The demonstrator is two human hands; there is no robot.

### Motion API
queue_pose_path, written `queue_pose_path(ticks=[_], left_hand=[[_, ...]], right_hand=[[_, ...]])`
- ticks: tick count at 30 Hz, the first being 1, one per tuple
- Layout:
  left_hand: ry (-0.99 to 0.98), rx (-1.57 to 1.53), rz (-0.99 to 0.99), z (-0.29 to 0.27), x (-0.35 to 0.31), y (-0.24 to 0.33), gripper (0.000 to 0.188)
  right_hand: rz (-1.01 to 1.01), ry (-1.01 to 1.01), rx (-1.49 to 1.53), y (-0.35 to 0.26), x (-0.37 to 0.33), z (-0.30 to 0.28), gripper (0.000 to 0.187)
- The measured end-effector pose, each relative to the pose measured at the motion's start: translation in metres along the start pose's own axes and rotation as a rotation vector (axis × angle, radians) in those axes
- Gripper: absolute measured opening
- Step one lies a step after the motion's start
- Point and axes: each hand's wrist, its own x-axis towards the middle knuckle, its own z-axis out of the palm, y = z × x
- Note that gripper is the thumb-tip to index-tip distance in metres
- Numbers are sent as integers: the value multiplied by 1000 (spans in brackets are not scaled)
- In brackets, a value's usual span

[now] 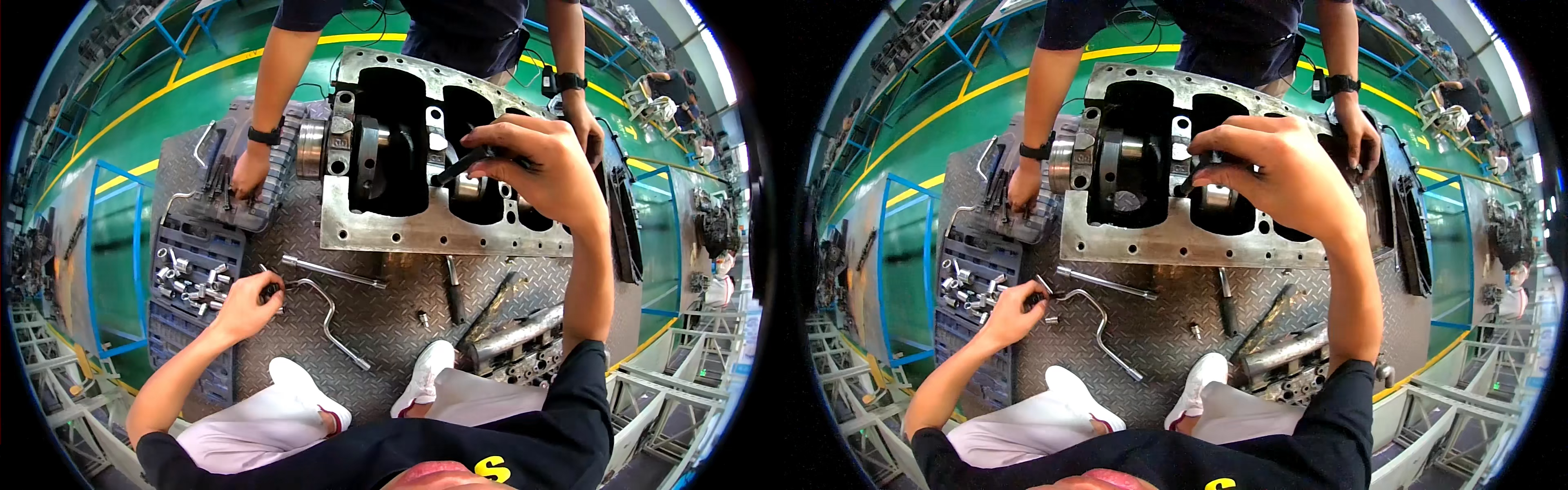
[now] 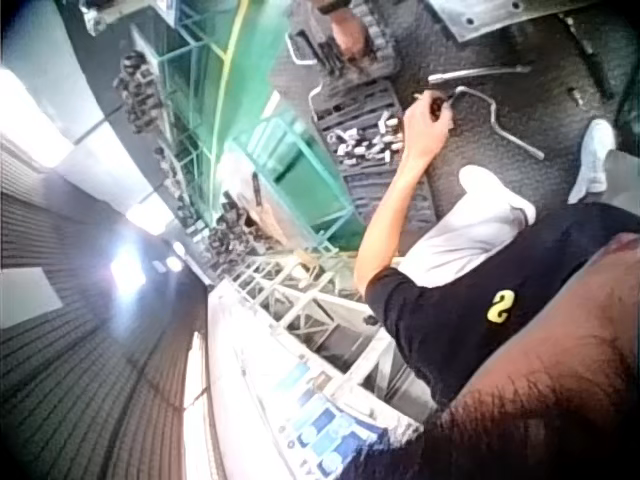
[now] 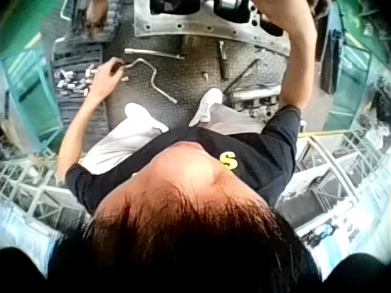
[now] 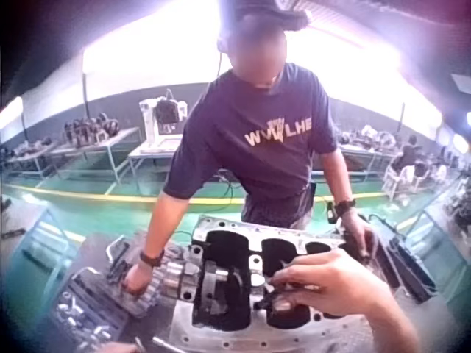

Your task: The person assembles an engine block by placing bearing caps onto the crankshaft by hand, then tightening the bolts using socket wrenches.

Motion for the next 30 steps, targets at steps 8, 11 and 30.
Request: queue_pose_path(ticks=[8, 11, 30], left_hand=[[-217, 24, 56, 54, -14, -33, 27], [-320, 98, -8, 69, -27, -41, 27], [-324, 97, -116, 71, -51, -65, 32]], right_hand=[[-18, -61, 13, -6, 4, 7, 27], [-65, -78, 29, 4, 6, 9, 28], [84, -271, -220, -5, -12, 28, 29]])
